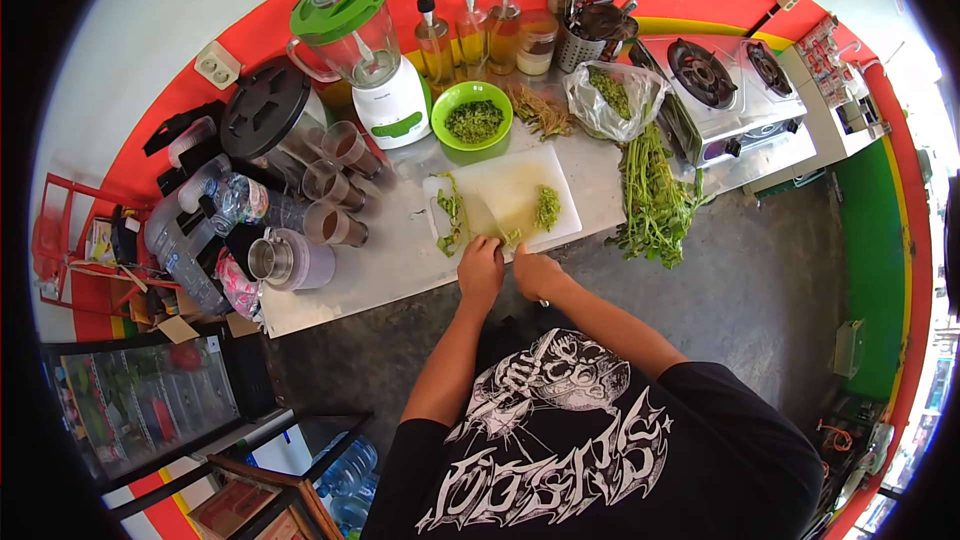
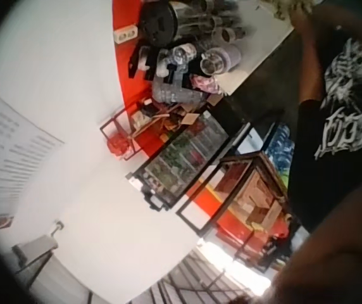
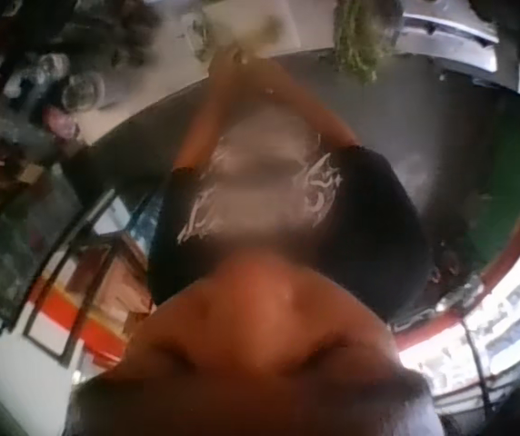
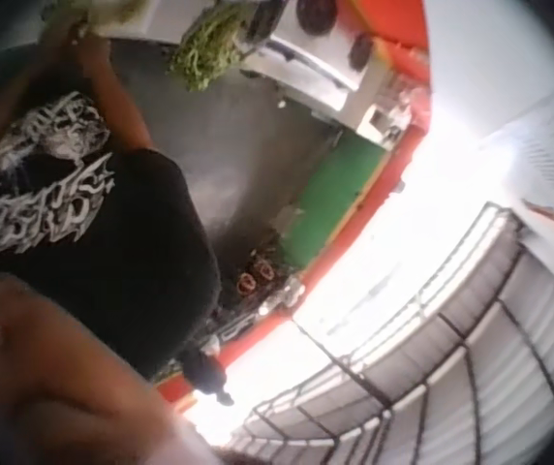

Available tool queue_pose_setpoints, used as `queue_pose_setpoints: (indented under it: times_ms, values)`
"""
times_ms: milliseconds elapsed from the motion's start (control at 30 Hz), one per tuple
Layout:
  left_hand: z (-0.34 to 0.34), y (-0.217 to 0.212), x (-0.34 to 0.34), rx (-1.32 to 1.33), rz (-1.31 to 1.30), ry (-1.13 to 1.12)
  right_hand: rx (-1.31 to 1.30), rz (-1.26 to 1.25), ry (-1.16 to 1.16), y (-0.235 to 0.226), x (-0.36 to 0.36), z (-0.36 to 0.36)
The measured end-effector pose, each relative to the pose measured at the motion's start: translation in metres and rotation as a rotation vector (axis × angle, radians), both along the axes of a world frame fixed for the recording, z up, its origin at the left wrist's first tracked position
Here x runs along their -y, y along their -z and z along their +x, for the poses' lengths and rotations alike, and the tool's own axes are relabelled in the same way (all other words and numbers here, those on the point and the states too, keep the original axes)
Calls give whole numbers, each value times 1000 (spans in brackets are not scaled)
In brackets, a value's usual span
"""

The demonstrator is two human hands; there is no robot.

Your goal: The person uses a knife to chop stalks of celery on a white cutting board.

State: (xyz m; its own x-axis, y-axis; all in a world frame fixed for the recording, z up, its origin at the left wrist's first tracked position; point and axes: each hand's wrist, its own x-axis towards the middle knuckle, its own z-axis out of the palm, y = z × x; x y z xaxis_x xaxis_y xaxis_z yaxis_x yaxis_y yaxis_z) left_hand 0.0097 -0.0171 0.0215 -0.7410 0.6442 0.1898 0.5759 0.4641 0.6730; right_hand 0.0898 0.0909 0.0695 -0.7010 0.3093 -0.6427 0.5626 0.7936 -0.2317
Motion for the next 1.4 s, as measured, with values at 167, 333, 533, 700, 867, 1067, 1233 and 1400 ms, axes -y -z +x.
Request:
queue_pose_setpoints:
  times_ms: [167, 333, 533, 700, 867, 1067, 1233, 1400]
  values:
    - [1, -1, -1, -42, -5, 40, -2, -30, 17, 1, -9, -13]
    - [2, 10, 8, -24, 60, 36, 42, -15, -11, -3, 2, -6]
    - [3, -1, 2, 4, 33, 17, 8, -58, -8, 0, -8, -11]
    - [4, 4, 6, -14, -25, 9, -5, 2, 3, -2, 1, 0]
    - [3, 6, 4, -13, 16, 25, -94, -11, -13, 8, -13, -15]
    - [10, -1, 12, -64, -9, -17, -58, -3, -50, 11, 3, -1]
    - [15, -12, 4, -66, -56, -28, -203, -22, -11, 23, -9, -11]
    - [17, -2, 4, -38, -78, -104, -224, 0, -28, 22, -6, 14]
